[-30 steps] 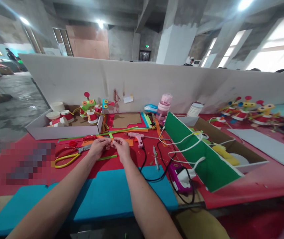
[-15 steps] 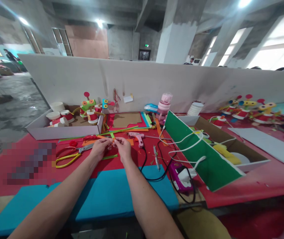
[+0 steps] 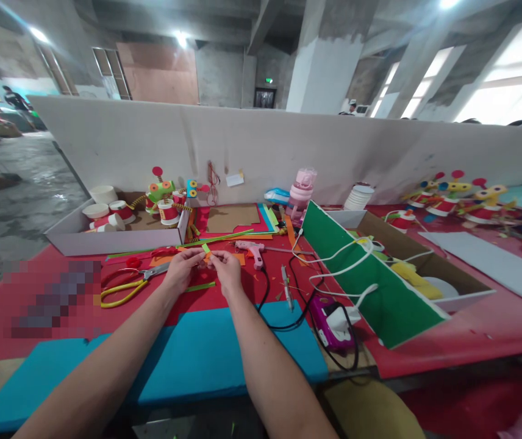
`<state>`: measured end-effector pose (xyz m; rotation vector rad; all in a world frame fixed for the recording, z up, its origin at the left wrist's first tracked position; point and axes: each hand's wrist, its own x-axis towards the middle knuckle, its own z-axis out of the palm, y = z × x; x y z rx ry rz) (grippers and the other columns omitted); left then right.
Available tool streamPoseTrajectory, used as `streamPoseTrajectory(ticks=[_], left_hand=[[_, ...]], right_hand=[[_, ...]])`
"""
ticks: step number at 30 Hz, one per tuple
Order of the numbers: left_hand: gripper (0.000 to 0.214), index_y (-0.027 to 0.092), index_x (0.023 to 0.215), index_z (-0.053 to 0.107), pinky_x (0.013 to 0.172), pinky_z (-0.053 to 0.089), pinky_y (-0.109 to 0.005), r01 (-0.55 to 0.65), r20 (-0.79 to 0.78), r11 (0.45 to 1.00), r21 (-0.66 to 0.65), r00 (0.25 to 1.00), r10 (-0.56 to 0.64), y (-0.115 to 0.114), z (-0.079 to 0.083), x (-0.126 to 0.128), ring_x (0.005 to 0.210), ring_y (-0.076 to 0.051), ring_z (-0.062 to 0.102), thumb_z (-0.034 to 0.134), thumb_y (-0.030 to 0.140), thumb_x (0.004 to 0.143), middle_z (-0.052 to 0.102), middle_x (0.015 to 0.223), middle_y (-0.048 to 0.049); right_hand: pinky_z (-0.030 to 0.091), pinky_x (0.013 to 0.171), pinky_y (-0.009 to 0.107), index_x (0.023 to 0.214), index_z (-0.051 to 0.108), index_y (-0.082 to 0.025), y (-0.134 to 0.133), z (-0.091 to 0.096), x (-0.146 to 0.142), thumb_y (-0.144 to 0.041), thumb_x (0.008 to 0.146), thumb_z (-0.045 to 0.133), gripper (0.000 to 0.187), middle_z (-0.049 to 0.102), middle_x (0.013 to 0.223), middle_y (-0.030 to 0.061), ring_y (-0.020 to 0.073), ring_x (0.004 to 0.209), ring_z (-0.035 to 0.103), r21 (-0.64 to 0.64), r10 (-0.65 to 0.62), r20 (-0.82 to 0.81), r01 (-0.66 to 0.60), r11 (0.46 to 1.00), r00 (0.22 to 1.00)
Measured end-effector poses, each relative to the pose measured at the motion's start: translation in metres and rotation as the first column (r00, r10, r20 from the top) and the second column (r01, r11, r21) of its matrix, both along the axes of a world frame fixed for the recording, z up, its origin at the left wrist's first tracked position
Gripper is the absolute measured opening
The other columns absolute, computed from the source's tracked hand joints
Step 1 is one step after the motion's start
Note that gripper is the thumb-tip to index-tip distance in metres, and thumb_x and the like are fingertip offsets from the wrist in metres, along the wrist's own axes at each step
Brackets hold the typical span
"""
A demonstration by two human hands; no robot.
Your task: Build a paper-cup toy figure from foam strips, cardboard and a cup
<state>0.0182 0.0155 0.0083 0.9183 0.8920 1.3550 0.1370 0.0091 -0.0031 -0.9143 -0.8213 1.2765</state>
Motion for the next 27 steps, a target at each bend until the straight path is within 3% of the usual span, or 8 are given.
streamPoseTrajectory(ticks=[8, 13, 18, 27], left_hand=[[0.029, 0.013, 0.071, 0.069, 0.058, 0.042, -0.023, -0.048, -0.161, 0.995, 0.088, 0.985, 0.062, 0.002, -0.003, -0.001, 0.055, -0.009, 0.053, 0.081, 0.032, 0.053, 0.064, 0.061, -0.0004], [0.019, 0.015, 0.071, 0.070, 0.061, 0.043, -0.024, -0.065, -0.375, 0.972, 0.225, 0.915, 0.148, 0.004, 0.000, -0.006, 0.059, -0.012, 0.055, 0.076, 0.030, 0.061, 0.064, 0.063, -0.0003], [0.008, 0.018, 0.071, 0.072, 0.064, 0.043, -0.025, -0.001, -0.549, 0.915, 0.405, 0.800, 0.244, 0.004, 0.004, -0.009, 0.064, -0.015, 0.058, 0.070, 0.025, 0.068, 0.067, 0.068, -0.0026], [0.016, 0.023, 0.086, 0.075, 0.079, 0.045, -0.031, 0.175, -0.647, 0.797, 0.578, 0.693, 0.317, -0.004, 0.013, -0.009, 0.080, -0.021, 0.061, 0.062, 0.023, 0.077, 0.070, 0.083, -0.0080]], right_hand=[[0.050, 0.061, 0.025, 0.073, 0.068, -0.015, 0.000, 0.003, 0.001, -0.026, 0.054, 0.077, 0.024, 0.065, 0.058, -0.0013, 0.0107, 0.055, 0.059, -0.071, 0.021, -0.027, -0.023, 0.997, 0.999], [0.050, 0.060, 0.024, 0.073, 0.068, -0.014, 0.000, 0.006, 0.003, -0.021, 0.054, 0.076, 0.022, 0.064, 0.057, -0.0019, 0.0091, 0.053, 0.058, -0.107, 0.037, -0.077, -0.045, 0.993, 0.996], [0.051, 0.061, 0.024, 0.073, 0.068, -0.015, -0.001, 0.007, 0.006, -0.019, 0.053, 0.076, 0.021, 0.065, 0.058, -0.0015, 0.0094, 0.055, 0.059, -0.120, 0.063, -0.110, -0.076, 0.990, 0.992], [0.049, 0.058, 0.022, 0.065, 0.068, -0.017, -0.002, 0.009, 0.012, -0.019, 0.051, 0.075, 0.016, 0.062, 0.053, -0.0032, 0.0082, 0.053, 0.055, -0.102, 0.107, -0.206, -0.130, 0.986, 0.973]])
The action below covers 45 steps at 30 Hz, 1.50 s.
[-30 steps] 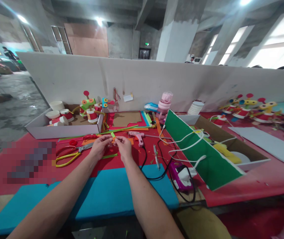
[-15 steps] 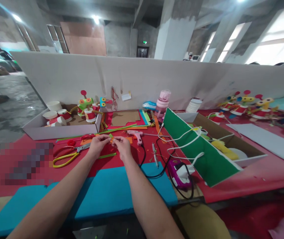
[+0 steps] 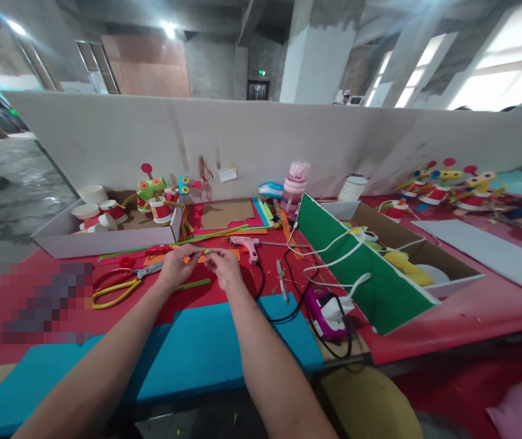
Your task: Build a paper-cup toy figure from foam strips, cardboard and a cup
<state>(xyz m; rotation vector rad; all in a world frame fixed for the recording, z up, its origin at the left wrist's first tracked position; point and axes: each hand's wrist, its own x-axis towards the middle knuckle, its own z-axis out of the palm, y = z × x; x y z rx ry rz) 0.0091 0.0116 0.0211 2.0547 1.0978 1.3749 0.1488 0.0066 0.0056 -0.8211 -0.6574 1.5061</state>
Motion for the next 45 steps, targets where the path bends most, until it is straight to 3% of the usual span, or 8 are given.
streamPoseTrajectory(ticks=[6, 14, 22, 27, 29, 32, 35, 45], left_hand=[[0.024, 0.020, 0.097, 0.072, 0.083, 0.046, -0.033, 0.013, -0.217, 0.991, 0.132, 0.976, 0.016, 0.001, -0.004, -0.004, 0.087, -0.022, 0.061, 0.056, 0.020, 0.080, 0.069, 0.091, -0.0111], [0.027, 0.020, 0.102, 0.072, 0.082, 0.047, -0.032, 0.014, -0.261, 0.979, 0.202, 0.964, 0.040, -0.004, 0.001, -0.002, 0.086, -0.021, 0.060, 0.053, 0.019, 0.082, 0.067, 0.090, -0.0114], [0.026, 0.024, 0.102, 0.073, 0.082, 0.045, -0.029, -0.002, -0.131, 0.994, 0.106, 0.991, 0.016, -0.001, -0.003, -0.002, 0.087, -0.020, 0.061, 0.056, 0.022, 0.082, 0.068, 0.091, -0.0091], [0.026, 0.021, 0.103, 0.071, 0.069, 0.045, -0.026, -0.127, 0.089, 0.989, -0.070, 0.987, 0.133, 0.004, -0.008, -0.003, 0.070, -0.017, 0.060, 0.060, 0.031, 0.081, 0.069, 0.082, -0.0057], [0.024, 0.019, 0.091, 0.072, 0.063, 0.044, -0.025, -0.096, 0.155, 0.982, -0.163, 0.980, 0.122, 0.005, -0.007, -0.003, 0.065, -0.016, 0.059, 0.061, 0.037, 0.081, 0.068, 0.074, -0.0047], [0.031, 0.017, 0.075, 0.069, 0.060, 0.042, -0.024, 0.057, 0.246, 0.960, -0.273, 0.969, 0.013, 0.003, -0.004, 0.000, 0.060, -0.015, 0.056, 0.058, 0.045, 0.082, 0.063, 0.063, -0.0028], [0.029, 0.016, 0.069, 0.064, 0.057, 0.039, -0.022, 0.151, 0.271, 0.941, -0.302, 0.960, -0.067, 0.000, -0.002, 0.005, 0.056, -0.012, 0.052, 0.065, 0.045, 0.077, 0.060, 0.060, -0.0005], [0.029, 0.017, 0.070, 0.059, 0.056, 0.039, -0.022, 0.134, 0.312, 0.942, -0.308, 0.949, -0.033, 0.001, -0.005, 0.004, 0.054, -0.010, 0.051, 0.068, 0.043, 0.074, 0.057, 0.056, 0.0023]], right_hand=[[0.050, 0.063, 0.023, 0.067, 0.066, -0.016, -0.001, 0.000, 0.002, -0.018, 0.051, 0.078, 0.019, 0.063, 0.056, -0.0023, 0.0090, 0.057, 0.058, 0.002, 0.045, -0.062, -0.045, 0.999, 0.997], [0.051, 0.061, 0.024, 0.067, 0.063, -0.016, -0.002, 0.009, 0.003, -0.030, 0.066, 0.077, 0.020, 0.062, 0.058, -0.0011, 0.0101, 0.055, 0.058, -0.065, 0.019, -0.143, -0.028, 0.998, 0.990], [0.051, 0.066, 0.022, 0.073, 0.064, -0.017, -0.002, 0.005, 0.005, -0.026, 0.056, 0.084, 0.028, 0.063, 0.060, -0.0038, 0.0083, 0.058, 0.059, 0.025, 0.105, -0.096, -0.103, 0.994, 0.990], [0.051, 0.067, 0.024, 0.079, 0.068, -0.015, -0.002, 0.007, 0.002, -0.026, 0.056, 0.081, 0.028, 0.065, 0.064, -0.0026, 0.0086, 0.060, 0.059, 0.051, 0.030, -0.023, -0.029, 0.998, 0.999], [0.052, 0.068, 0.025, 0.077, 0.067, -0.016, -0.002, 0.008, 0.001, -0.028, 0.057, 0.080, 0.027, 0.064, 0.064, -0.0028, 0.0098, 0.061, 0.060, 0.077, -0.033, 0.015, 0.031, 0.997, 0.999], [0.052, 0.068, 0.027, 0.078, 0.064, -0.018, -0.001, 0.008, 0.000, -0.028, 0.057, 0.078, 0.027, 0.063, 0.066, -0.0033, 0.0108, 0.062, 0.060, 0.112, -0.105, 0.030, 0.102, 0.989, 0.994], [0.050, 0.065, 0.024, 0.077, 0.063, -0.018, 0.000, 0.007, -0.001, -0.027, 0.058, 0.077, 0.026, 0.064, 0.068, -0.0032, 0.0099, 0.062, 0.060, 0.147, -0.137, 0.030, 0.131, 0.980, 0.990], [0.053, 0.070, 0.028, 0.077, 0.064, -0.017, 0.001, 0.002, -0.001, -0.031, 0.055, 0.081, 0.032, 0.065, 0.066, -0.0023, 0.0122, 0.064, 0.062, 0.166, -0.086, 0.079, 0.072, 0.983, 0.993]])
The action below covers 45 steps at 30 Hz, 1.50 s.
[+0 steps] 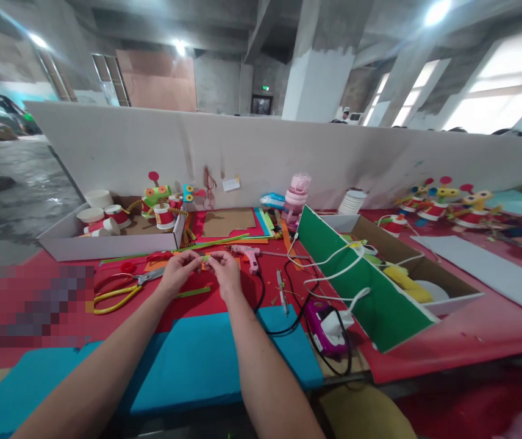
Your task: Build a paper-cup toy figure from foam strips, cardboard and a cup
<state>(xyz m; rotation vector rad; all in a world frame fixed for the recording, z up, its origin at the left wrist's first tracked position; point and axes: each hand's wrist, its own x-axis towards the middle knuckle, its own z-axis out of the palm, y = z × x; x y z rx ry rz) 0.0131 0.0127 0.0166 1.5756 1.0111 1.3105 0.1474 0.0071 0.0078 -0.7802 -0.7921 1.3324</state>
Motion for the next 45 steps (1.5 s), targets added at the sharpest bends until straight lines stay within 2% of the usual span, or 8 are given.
streamPoseTrajectory(ticks=[7, 13, 18, 28, 32, 39, 41, 45], left_hand=[[0.029, 0.016, 0.065, 0.058, 0.055, 0.036, -0.022, 0.023, -0.045, 0.999, 0.041, 0.999, -0.021, 0.0011, -0.0034, -0.0001, 0.055, -0.010, 0.048, 0.066, 0.041, 0.077, 0.056, 0.057, 0.0018], [0.028, 0.016, 0.064, 0.056, 0.056, 0.039, -0.023, 0.102, 0.110, 0.992, -0.075, 0.990, -0.094, -0.0021, 0.0008, -0.0014, 0.054, -0.010, 0.049, 0.066, 0.039, 0.076, 0.055, 0.054, 0.0018], [0.029, 0.016, 0.084, 0.060, 0.060, 0.045, -0.024, 0.125, 0.202, 0.981, -0.145, 0.975, -0.094, -0.0014, 0.0012, 0.0001, 0.061, -0.011, 0.056, 0.070, 0.041, 0.072, 0.062, 0.070, 0.0006], [0.028, 0.014, 0.074, 0.064, 0.058, 0.042, -0.023, 0.095, 0.172, 0.989, -0.115, 0.982, -0.074, 0.0022, -0.0028, -0.0002, 0.056, -0.010, 0.053, 0.073, 0.040, 0.069, 0.062, 0.061, -0.0003], [0.027, 0.014, 0.072, 0.065, 0.056, 0.041, -0.023, 0.094, 0.167, 0.985, -0.144, 0.983, -0.070, 0.0019, -0.0016, -0.0015, 0.053, -0.010, 0.052, 0.074, 0.039, 0.068, 0.060, 0.056, 0.0009], [0.025, 0.014, 0.066, 0.062, 0.056, 0.040, -0.023, 0.118, 0.138, 0.980, -0.159, 0.986, -0.096, 0.0016, -0.0027, -0.0019, 0.052, -0.009, 0.050, 0.072, 0.037, 0.067, 0.058, 0.054, 0.0014], [0.025, 0.014, 0.065, 0.062, 0.056, 0.040, -0.023, 0.097, 0.136, 0.981, -0.169, 0.988, -0.075, 0.0022, -0.0036, -0.0019, 0.051, -0.010, 0.051, 0.073, 0.037, 0.066, 0.058, 0.053, 0.0014], [0.027, 0.014, 0.066, 0.064, 0.055, 0.040, -0.023, 0.058, 0.159, 0.983, -0.173, 0.987, -0.030, 0.0030, -0.0054, -0.0014, 0.051, -0.010, 0.051, 0.074, 0.038, 0.065, 0.060, 0.054, 0.0005]], right_hand=[[0.052, 0.066, 0.026, 0.076, 0.065, -0.018, -0.0016, -0.0007, -0.0011, -0.032, 0.054, 0.081, 0.031, 0.065, 0.071, -0.0019, 0.0110, 0.064, 0.060, -0.031, 0.004, 0.049, -0.003, 1.000, 0.999], [0.050, 0.067, 0.026, 0.073, 0.065, -0.017, -0.0007, -0.0021, -0.0031, -0.030, 0.048, 0.084, 0.034, 0.063, 0.066, -0.0027, 0.0102, 0.061, 0.059, -0.079, 0.024, -0.032, -0.027, 0.996, 0.999], [0.049, 0.066, 0.025, 0.074, 0.065, -0.018, 0.0000, -0.0044, -0.0034, -0.028, 0.050, 0.083, 0.031, 0.063, 0.067, -0.0033, 0.0098, 0.061, 0.057, -0.072, -0.053, -0.055, 0.049, 0.996, 0.997], [0.050, 0.074, 0.028, 0.073, 0.067, -0.018, -0.0040, -0.0044, -0.0030, -0.030, 0.050, 0.083, 0.032, 0.066, 0.068, -0.0015, 0.0116, 0.064, 0.061, -0.061, 0.145, -0.078, -0.150, 0.987, 0.986], [0.050, 0.072, 0.028, 0.076, 0.067, -0.018, -0.0021, -0.0056, -0.0008, -0.036, 0.057, 0.080, 0.029, 0.066, 0.070, -0.0011, 0.0111, 0.064, 0.059, -0.044, 0.129, 0.035, -0.127, 0.991, 0.991], [0.048, 0.065, 0.028, 0.072, 0.066, -0.018, 0.0005, -0.0083, -0.0013, -0.037, 0.065, 0.071, 0.021, 0.065, 0.068, 0.0009, 0.0137, 0.063, 0.057, 0.165, -0.119, 0.388, 0.058, 0.985, 0.914], [0.048, 0.064, 0.028, 0.074, 0.066, -0.018, 0.0003, -0.0092, -0.0019, -0.037, 0.066, 0.070, 0.021, 0.065, 0.068, 0.0010, 0.0141, 0.063, 0.057, 0.187, -0.129, 0.402, 0.056, 0.981, 0.907], [0.049, 0.065, 0.027, 0.081, 0.066, -0.019, -0.0011, -0.0092, -0.0042, -0.036, 0.065, 0.071, 0.024, 0.065, 0.072, 0.0004, 0.0136, 0.065, 0.058, 0.115, -0.027, 0.283, -0.006, 0.993, 0.959]])
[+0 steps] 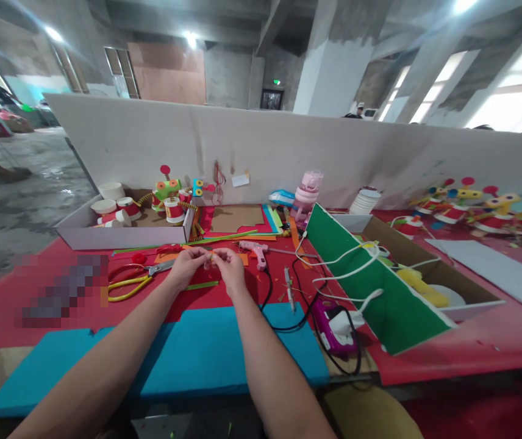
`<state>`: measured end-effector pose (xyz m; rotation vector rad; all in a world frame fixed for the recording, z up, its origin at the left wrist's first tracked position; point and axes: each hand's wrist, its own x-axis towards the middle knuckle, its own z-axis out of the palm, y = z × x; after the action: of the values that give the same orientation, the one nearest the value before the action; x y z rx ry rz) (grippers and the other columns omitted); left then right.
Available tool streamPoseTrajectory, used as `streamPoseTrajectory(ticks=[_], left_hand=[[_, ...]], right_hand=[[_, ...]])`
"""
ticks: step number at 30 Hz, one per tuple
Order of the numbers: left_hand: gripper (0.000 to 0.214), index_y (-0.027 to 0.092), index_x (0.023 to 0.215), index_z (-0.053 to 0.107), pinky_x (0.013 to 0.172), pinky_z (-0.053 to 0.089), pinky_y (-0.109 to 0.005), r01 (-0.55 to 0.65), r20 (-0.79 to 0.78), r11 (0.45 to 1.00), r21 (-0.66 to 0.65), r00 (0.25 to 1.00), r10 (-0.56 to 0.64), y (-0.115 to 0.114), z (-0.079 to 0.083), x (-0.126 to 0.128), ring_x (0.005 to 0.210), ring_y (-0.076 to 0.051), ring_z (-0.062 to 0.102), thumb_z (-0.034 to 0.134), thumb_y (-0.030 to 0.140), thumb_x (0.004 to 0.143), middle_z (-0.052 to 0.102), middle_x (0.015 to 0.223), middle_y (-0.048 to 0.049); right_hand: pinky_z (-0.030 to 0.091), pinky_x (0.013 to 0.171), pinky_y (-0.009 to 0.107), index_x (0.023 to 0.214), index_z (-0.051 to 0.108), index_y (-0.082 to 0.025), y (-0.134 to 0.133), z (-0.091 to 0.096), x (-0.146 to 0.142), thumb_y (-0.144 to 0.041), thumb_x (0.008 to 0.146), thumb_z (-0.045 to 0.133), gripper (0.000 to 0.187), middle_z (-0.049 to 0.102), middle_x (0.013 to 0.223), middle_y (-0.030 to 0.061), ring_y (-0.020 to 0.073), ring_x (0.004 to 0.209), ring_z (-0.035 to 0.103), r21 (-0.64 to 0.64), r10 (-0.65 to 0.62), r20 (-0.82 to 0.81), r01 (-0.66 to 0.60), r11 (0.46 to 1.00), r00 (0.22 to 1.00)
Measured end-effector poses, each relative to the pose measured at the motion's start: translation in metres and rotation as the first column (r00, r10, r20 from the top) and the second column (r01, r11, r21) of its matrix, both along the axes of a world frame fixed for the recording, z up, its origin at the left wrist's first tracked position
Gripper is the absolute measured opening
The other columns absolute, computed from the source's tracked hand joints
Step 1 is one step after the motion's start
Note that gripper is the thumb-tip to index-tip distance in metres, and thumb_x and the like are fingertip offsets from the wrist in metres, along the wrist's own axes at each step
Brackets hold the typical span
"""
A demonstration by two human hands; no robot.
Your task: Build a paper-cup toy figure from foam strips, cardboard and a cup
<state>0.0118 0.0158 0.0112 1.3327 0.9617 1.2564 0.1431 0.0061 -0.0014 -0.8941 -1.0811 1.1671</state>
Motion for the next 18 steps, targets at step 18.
streamPoseTrajectory(ticks=[18], left_hand=[[0.027, 0.013, 0.068, 0.066, 0.056, 0.041, -0.022, 0.026, 0.048, 0.998, -0.057, 0.999, -0.023, 0.0014, -0.0041, -0.0015, 0.052, -0.009, 0.052, 0.078, 0.035, 0.061, 0.062, 0.056, -0.0002]], right_hand=[[0.050, 0.064, 0.027, 0.078, 0.061, -0.018, 0.0058, 0.0034, 0.0083, -0.032, 0.065, 0.068, 0.020, 0.064, 0.068, -0.0005, 0.0140, 0.062, 0.060, -0.016, -0.033, 0.110, 0.035, 0.999, 0.993]])
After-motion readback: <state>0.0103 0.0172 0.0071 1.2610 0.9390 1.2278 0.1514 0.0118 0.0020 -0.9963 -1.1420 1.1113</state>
